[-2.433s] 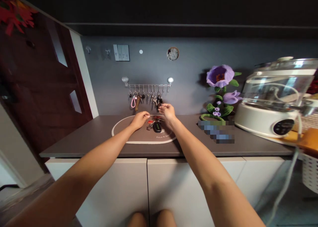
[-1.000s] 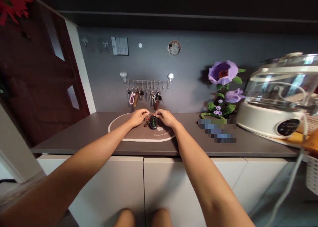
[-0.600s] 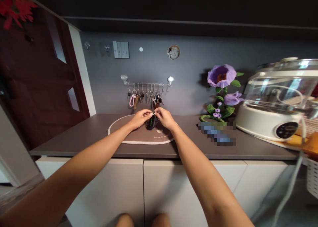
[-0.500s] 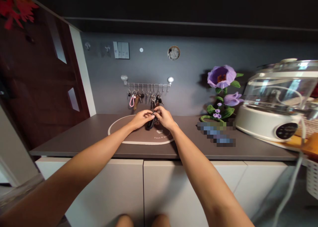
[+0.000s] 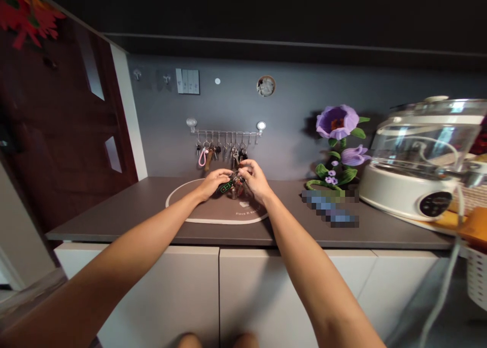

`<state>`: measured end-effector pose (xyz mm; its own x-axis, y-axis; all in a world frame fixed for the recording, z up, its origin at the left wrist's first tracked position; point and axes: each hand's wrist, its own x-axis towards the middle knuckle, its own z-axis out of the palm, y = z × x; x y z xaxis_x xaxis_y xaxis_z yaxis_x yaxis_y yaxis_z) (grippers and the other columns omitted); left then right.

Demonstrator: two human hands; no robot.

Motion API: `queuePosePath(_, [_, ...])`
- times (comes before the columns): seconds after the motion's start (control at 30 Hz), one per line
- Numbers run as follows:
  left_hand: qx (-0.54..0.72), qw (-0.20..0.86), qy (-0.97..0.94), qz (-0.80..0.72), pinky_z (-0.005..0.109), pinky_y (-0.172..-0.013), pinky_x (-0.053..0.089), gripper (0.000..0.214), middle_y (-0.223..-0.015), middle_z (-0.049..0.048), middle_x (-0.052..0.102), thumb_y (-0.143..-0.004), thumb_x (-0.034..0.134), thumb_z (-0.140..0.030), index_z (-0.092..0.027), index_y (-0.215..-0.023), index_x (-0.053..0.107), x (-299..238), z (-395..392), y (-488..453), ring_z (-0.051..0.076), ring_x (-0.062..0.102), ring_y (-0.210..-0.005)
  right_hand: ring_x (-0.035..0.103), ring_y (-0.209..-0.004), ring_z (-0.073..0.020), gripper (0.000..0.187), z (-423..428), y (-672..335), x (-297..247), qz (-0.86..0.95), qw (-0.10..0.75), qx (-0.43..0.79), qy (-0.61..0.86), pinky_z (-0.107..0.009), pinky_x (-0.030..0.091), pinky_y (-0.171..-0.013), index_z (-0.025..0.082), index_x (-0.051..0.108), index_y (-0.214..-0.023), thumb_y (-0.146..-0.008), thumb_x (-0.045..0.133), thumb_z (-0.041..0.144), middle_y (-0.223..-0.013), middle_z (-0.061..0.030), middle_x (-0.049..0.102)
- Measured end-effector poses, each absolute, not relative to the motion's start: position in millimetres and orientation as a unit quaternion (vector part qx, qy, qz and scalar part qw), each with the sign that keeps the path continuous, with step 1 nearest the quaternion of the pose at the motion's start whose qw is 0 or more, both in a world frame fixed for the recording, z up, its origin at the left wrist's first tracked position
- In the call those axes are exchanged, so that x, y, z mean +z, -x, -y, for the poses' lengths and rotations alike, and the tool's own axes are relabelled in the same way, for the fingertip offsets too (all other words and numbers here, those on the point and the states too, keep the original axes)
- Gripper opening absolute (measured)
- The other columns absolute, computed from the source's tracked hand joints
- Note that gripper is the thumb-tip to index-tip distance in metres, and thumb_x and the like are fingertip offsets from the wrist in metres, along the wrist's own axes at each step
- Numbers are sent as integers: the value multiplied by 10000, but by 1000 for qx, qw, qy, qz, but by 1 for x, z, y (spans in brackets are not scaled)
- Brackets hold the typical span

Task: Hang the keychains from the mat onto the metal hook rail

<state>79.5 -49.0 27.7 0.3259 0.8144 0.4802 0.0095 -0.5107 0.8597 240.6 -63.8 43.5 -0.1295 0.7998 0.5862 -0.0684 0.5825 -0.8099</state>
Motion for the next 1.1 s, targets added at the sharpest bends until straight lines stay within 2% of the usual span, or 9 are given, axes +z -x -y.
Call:
queuePosePath(0.17, [478, 402, -729, -281, 257, -759, 449, 344, -994, 50, 636, -710, 493, -135, -157, -1049, 555, 28, 48, -78, 138, 583, -869, 523, -569, -80, 350, 63, -239, 41, 623, 614, 410, 258, -213, 429, -595, 238, 449, -950, -661, 631, 314, -622, 67, 537])
queuePosePath(0.3, [471, 398, -736, -280, 263, -753, 449, 322, -1046, 73, 616, -747, 523, -273, -150, -1040, 574, 28, 51, -79, 149, 573, -887, 522, -536, -79, 394, 62, -238, 39, 603, 617, 432, 263, -209, 420, -554, 239, 435, -951, -638, 655, 333, -639, 63, 564])
queuePosePath(0.4, [488, 387, -734, -270, 276, -779, 440, 373, -1012, 85, 628, -727, 563, -377, -134, -1007, 593, 28, 52, -79, 160, 569, -887, 511, -503, -74, 403, 60, -238, 39, 600, 611, 443, 265, -201, 408, -518, 234, 438, -931, -622, 673, 340, -648, 55, 585])
queuePosePath(0.57, [530, 342, -732, -258, 286, -826, 409, 357, -926, 69, 648, -698, 593, -402, -128, -925, 623, 30, 51, -79, 162, 567, -872, 491, -487, -59, 380, 54, -237, 36, 602, 611, 448, 252, -182, 378, -494, 229, 472, -897, -608, 693, 337, -616, 64, 571])
queuePosePath(0.73, [544, 349, -713, -271, 263, -750, 409, 304, -824, 54, 652, -675, 615, -384, -125, -830, 649, 29, 48, -79, 146, 564, -767, 488, -516, -60, 367, 49, -236, 32, 594, 616, 456, 247, -191, 379, -514, 220, 508, -864, -582, 715, 331, -613, 64, 543])
queuePosePath(0.9, [574, 395, -662, -275, 224, -614, 392, 300, -677, 14, 615, -661, 624, -391, -121, -791, 642, 26, 44, -80, 97, 513, -616, 498, -578, -76, 327, 44, -236, 27, 628, 581, 431, 287, -222, 397, -570, 163, 576, -813, -615, 674, 404, -692, 10, 578])
queuePosePath(1.1, [598, 436, -616, -271, 225, -598, 404, 351, -669, 14, 617, -602, 668, -420, -120, -780, 638, 25, 42, -81, 96, 522, -604, 484, -566, -71, 321, 43, -236, 22, 652, 544, 429, 309, -224, 374, -576, 145, 595, -778, -611, 673, 408, -693, 6, 585])
